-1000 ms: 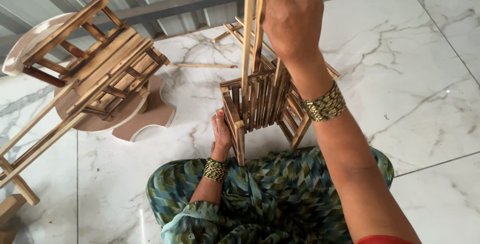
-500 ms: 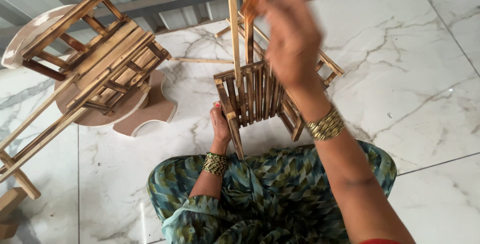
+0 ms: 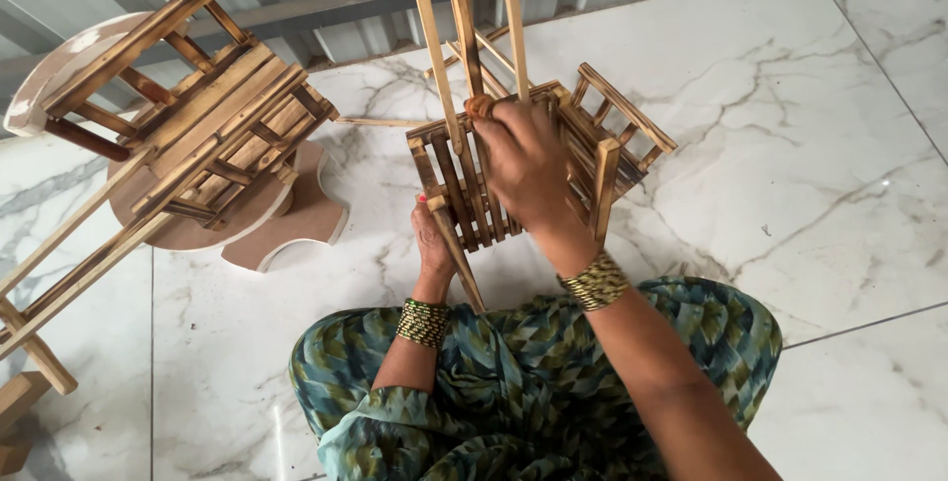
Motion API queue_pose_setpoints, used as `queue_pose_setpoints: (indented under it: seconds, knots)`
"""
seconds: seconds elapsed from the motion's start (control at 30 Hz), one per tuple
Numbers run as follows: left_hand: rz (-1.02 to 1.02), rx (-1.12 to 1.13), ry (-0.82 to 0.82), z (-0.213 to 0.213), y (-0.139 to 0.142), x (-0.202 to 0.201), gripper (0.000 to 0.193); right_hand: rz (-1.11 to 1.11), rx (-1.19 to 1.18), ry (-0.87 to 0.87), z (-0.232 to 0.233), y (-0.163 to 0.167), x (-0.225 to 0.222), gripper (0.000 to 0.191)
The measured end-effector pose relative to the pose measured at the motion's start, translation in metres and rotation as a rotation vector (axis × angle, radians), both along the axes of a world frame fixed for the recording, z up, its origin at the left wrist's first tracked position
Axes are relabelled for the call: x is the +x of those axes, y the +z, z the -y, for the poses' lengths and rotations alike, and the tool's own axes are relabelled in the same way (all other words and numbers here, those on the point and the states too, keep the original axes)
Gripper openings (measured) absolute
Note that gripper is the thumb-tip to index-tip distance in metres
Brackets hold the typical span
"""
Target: The person sits on the floor holding a small wooden model structure in their lap, wipes and rubs its sticks and frame with an orange cloth, and fits and presses wooden sticks and slats into the frame, turning the model over to work on different sides.
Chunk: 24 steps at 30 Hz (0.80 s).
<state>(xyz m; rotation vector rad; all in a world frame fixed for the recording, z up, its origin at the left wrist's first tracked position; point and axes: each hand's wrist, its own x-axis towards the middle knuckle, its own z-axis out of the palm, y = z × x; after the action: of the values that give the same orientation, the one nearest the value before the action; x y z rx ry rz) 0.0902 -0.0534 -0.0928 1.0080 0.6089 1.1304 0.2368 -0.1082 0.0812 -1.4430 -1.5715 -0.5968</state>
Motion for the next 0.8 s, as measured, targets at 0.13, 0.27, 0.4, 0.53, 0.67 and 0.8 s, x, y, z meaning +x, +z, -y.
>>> queue_pose_setpoints:
  seconds: [0.13,0.27,0.4,0.53,0.67,0.8]
  knots:
    - [0.073,0.002,0.038,-0.01,-0.006,0.0,0.057,-0.017,0.03,0.007,0.01,-0.047,-0.012,0.028]
    - [0.067,0.156,0.112,-0.026,0.0,-0.001,0.053,-0.085,-0.189,0.029,0.04,-0.082,-0.025,0.033]
    - [0.16,-0.05,0.086,-0.024,0.012,-0.006,0.052,-0.127,-0.396,0.054,0.047,-0.07,-0.021,0.023]
    - [0.148,0.076,-0.021,-0.012,0.024,-0.002,0.075,-0.226,-0.245,0.065,0.023,-0.027,-0.01,0.03]
    - [0.103,0.165,-0.062,0.001,0.025,0.003,0.079,-0.151,0.003,0.037,-0.005,-0.018,-0.004,0.03]
    - [0.184,-0.09,-0.073,-0.012,0.017,0.009,0.064,-0.048,-0.049,0.067,0.012,-0.063,-0.016,0.042]
